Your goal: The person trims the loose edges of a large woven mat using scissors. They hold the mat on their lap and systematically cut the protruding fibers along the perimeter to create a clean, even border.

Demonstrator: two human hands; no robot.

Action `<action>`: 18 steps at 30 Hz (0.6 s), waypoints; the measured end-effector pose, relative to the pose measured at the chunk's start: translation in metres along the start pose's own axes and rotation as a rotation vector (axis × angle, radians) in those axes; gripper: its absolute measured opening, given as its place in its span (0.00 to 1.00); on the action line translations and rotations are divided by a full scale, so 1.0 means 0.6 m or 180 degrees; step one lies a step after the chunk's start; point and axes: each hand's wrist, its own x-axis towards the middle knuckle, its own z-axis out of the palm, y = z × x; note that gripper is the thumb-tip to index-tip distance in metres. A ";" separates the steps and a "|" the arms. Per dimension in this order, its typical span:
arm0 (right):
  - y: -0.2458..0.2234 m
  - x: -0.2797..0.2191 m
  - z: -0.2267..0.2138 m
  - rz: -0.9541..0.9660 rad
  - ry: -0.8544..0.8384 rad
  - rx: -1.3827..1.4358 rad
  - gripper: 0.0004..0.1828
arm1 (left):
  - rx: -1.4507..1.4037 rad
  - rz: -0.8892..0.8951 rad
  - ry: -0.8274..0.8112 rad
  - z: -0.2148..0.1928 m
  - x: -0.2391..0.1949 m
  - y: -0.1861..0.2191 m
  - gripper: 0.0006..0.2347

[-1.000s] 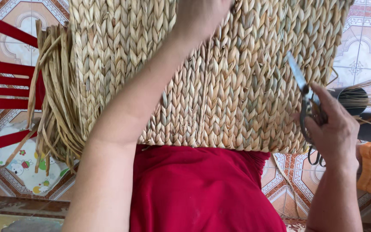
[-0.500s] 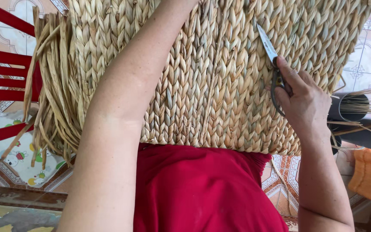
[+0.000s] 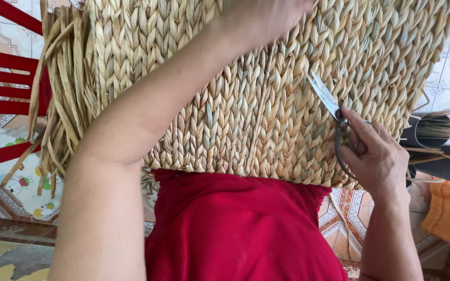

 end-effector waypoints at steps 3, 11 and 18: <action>0.011 -0.018 0.004 -0.0247 -0.0074 -0.0219 0.40 | 0.0507 0.0881 -0.0277 -0.007 -0.073 0.062 0.04; 0.015 -0.022 -0.003 -0.0522 -0.0137 -0.0683 0.44 | 0.1263 0.1051 -0.0162 0.020 -0.129 0.088 0.02; -0.025 -0.005 -0.012 -0.0894 -0.0089 -0.0825 0.42 | 0.1553 0.1264 -0.0113 0.023 -0.127 0.106 0.04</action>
